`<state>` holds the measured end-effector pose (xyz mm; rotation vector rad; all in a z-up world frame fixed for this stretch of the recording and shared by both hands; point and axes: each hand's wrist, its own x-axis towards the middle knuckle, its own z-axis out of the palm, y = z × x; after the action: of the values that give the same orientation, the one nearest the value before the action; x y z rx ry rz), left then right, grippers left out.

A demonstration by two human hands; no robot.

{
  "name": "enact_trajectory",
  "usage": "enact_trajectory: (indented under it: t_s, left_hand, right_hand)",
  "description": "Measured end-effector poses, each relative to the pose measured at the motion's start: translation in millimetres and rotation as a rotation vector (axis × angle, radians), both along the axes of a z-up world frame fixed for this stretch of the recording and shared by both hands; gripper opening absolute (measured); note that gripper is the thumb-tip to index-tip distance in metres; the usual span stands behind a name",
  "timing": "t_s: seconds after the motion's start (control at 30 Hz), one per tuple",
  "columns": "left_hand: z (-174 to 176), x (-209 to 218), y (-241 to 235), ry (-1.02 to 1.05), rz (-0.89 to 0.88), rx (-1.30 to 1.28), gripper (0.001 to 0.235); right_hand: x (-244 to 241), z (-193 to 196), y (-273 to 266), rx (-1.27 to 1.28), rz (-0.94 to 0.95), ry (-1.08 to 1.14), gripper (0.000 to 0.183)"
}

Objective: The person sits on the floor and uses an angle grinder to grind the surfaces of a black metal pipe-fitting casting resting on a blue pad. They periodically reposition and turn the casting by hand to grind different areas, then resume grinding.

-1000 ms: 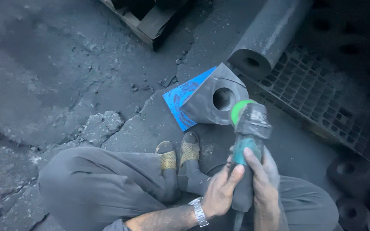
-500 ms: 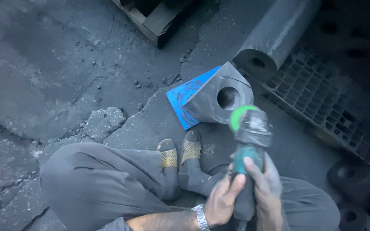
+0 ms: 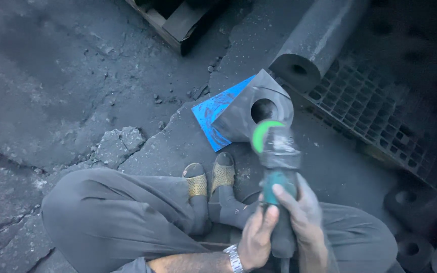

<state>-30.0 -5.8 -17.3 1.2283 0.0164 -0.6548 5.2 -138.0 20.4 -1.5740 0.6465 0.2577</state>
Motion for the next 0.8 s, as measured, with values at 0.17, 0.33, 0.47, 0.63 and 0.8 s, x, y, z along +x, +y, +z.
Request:
enact_trajectory:
  t_s: [0.17, 0.33, 0.47, 0.63, 0.8]
  left_hand:
    - [6.1, 5.4, 1.4, 0.004, 0.087, -0.042, 0.074]
    - [9.3, 7.9, 2.1, 0.038, -0.040, -0.042, 0.075]
    - [16.6, 9.0, 5.5, 0.040, -0.060, -0.065, 0.075]
    - [12.2, 2.5, 4.3, 0.001, 0.084, -0.095, 0.074]
    - [10.4, 5.6, -6.1, 0.087, -0.106, -0.025, 0.078]
  right_hand:
    - [6.8, -5.5, -3.5, 0.055, 0.096, 0.044, 0.043]
    - [-22.5, -12.3, -16.4, 0.013, -0.079, 0.008, 0.045]
    - [-22.0, -16.0, -14.0, 0.042, -0.114, 0.013, 0.047]
    - [-12.2, -17.0, -10.7, 0.053, 0.051, 0.077, 0.047]
    - [-31.9, -15.0, -29.4, 0.062, -0.139, 0.014, 0.049]
